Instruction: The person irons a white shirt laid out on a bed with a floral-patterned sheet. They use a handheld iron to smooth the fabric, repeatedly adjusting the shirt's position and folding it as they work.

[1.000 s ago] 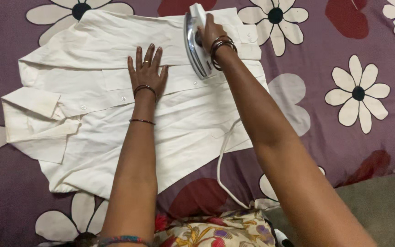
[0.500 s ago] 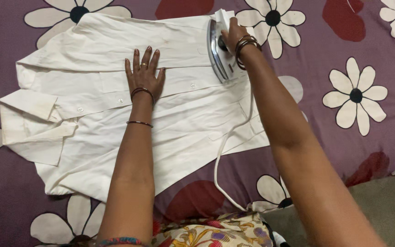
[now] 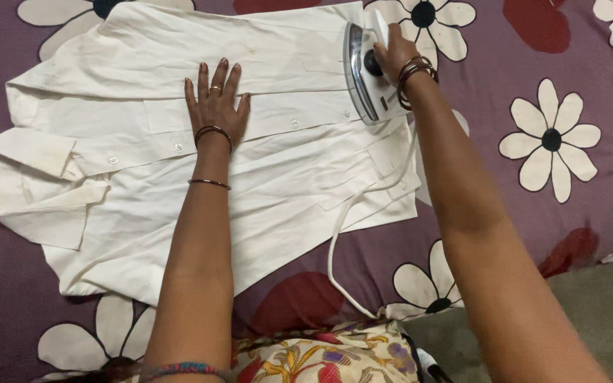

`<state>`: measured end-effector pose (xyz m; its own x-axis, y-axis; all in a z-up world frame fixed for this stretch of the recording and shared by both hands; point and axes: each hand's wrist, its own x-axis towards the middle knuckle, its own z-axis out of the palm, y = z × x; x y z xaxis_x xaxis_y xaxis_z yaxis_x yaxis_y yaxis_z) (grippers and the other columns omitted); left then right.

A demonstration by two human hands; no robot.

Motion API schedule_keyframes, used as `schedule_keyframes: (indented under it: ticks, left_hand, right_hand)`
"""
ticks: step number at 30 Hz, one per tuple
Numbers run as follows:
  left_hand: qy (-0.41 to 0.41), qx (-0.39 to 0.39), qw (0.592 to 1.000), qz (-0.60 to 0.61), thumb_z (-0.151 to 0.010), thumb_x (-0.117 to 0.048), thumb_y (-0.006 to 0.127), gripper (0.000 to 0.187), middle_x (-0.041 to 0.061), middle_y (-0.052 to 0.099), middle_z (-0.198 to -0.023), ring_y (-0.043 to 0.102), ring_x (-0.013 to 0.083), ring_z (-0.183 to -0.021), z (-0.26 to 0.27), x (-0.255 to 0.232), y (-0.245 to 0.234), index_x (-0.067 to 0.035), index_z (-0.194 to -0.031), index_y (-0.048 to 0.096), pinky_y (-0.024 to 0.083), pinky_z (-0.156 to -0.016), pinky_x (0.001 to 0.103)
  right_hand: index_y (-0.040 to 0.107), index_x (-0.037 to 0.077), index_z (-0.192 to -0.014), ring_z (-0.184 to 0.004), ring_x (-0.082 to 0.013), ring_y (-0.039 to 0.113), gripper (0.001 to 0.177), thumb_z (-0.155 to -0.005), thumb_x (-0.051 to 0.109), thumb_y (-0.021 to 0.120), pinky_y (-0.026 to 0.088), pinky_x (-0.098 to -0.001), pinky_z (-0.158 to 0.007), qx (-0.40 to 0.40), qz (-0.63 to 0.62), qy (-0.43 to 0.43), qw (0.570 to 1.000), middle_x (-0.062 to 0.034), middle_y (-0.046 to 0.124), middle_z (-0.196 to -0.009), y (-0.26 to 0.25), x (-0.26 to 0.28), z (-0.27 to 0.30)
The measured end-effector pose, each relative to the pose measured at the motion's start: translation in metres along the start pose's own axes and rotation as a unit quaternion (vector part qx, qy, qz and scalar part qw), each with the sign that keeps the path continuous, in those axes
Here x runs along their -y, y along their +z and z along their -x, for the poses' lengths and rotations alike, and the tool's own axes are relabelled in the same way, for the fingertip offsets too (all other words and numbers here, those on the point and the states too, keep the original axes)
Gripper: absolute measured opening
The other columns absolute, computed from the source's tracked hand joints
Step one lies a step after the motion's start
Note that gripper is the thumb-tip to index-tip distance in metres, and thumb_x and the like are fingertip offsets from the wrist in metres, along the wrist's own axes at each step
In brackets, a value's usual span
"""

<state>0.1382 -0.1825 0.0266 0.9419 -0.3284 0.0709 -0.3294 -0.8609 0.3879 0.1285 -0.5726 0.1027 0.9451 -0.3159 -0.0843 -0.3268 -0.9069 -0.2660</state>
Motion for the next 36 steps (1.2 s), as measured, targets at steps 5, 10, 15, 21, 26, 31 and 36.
schedule_keyframes:
  ticks: [5, 10, 15, 21, 26, 31, 36]
  left_hand:
    - [0.004, -0.009, 1.0, 0.004, -0.104, -0.048, 0.042, 0.062, -0.006, 0.021, -0.17, 0.007, 0.023, -0.158, 0.001, 0.001, 0.0, -0.032, -0.163, 0.029, -0.002, -0.126, 0.053]
    - [-0.003, 0.005, 1.0, 0.0, -0.105, -0.049, 0.041, 0.062, -0.006, 0.02, -0.172, 0.007, 0.0233, -0.159, -0.001, 0.0, -0.003, -0.033, -0.163, 0.028, -0.002, -0.127, 0.053]
    - [-0.001, 0.006, 1.0, -0.003, -0.105, -0.049, 0.04, 0.062, -0.006, 0.019, -0.171, 0.006, 0.0235, -0.158, 0.002, 0.001, -0.002, -0.033, -0.163, 0.027, -0.002, -0.126, 0.053]
    - [-0.006, 0.006, 1.0, -0.002, -0.104, -0.049, 0.04, 0.062, -0.007, 0.019, -0.171, 0.006, 0.0224, -0.158, -0.001, -0.003, -0.007, -0.033, -0.162, 0.028, -0.002, -0.127, 0.052]
    - [0.005, -0.005, 1.0, 0.008, -0.105, -0.049, 0.04, 0.061, -0.005, 0.02, -0.17, 0.007, 0.0235, -0.158, 0.0, -0.001, -0.002, -0.032, -0.163, 0.029, -0.002, -0.127, 0.053]
    - [-0.002, -0.001, 1.0, 0.004, -0.105, -0.049, 0.04, 0.061, -0.005, 0.021, -0.171, 0.008, 0.0237, -0.158, 0.001, 0.0, -0.003, -0.032, -0.162, 0.03, -0.001, -0.127, 0.053]
    - [0.007, -0.004, 1.0, 0.002, -0.105, -0.049, 0.039, 0.061, -0.005, 0.021, -0.17, 0.006, 0.0242, -0.157, 0.002, -0.002, -0.002, -0.032, -0.162, 0.028, -0.002, -0.126, 0.053]
  right_hand:
    - [0.04, 0.003, -0.133, -0.099, -0.0468, 0.07, 0.043, -0.106, 0.034, 0.052, 0.056, -0.0553, -0.082, 0.001, -0.011, 0.044, 0.999, -0.0323, 0.067, -0.113, 0.001, 0.001, -0.006]
    - [0.039, 0.002, -0.135, -0.101, -0.0489, 0.068, 0.045, -0.107, 0.034, 0.053, 0.054, -0.057, -0.083, 0.014, 0.031, 0.021, 0.999, -0.0346, 0.066, -0.113, -0.006, -0.001, 0.004]
    - [0.039, 0.003, -0.138, -0.1, -0.0455, 0.071, 0.045, -0.108, 0.035, 0.051, 0.057, -0.0538, -0.084, 0.019, 0.0, 0.049, 0.999, -0.0335, 0.067, -0.115, -0.01, -0.005, 0.012]
    - [0.043, 0.001, -0.132, -0.094, -0.0443, 0.069, 0.041, -0.108, 0.033, 0.053, 0.055, -0.0546, -0.077, 0.018, 0.047, 0.019, 0.999, -0.0309, 0.068, -0.108, -0.017, 0.009, 0.018]
    - [0.046, 0.001, -0.133, -0.076, -0.0336, 0.073, 0.04, -0.108, 0.032, 0.051, 0.058, -0.0473, -0.068, 0.042, -0.047, 0.019, 0.998, -0.0241, 0.073, -0.096, -0.041, -0.012, 0.034]
    - [0.046, 0.0, -0.135, -0.067, -0.0294, 0.072, 0.042, -0.108, 0.031, 0.053, 0.058, -0.0446, -0.06, -0.006, -0.045, -0.001, 0.999, -0.0242, 0.072, -0.096, -0.024, -0.008, 0.032]
    - [0.044, -0.001, -0.133, -0.074, -0.0288, 0.073, 0.042, -0.11, 0.033, 0.05, 0.058, -0.0448, -0.062, 0.037, -0.041, 0.031, 0.998, -0.0236, 0.072, -0.096, -0.024, -0.008, 0.028]
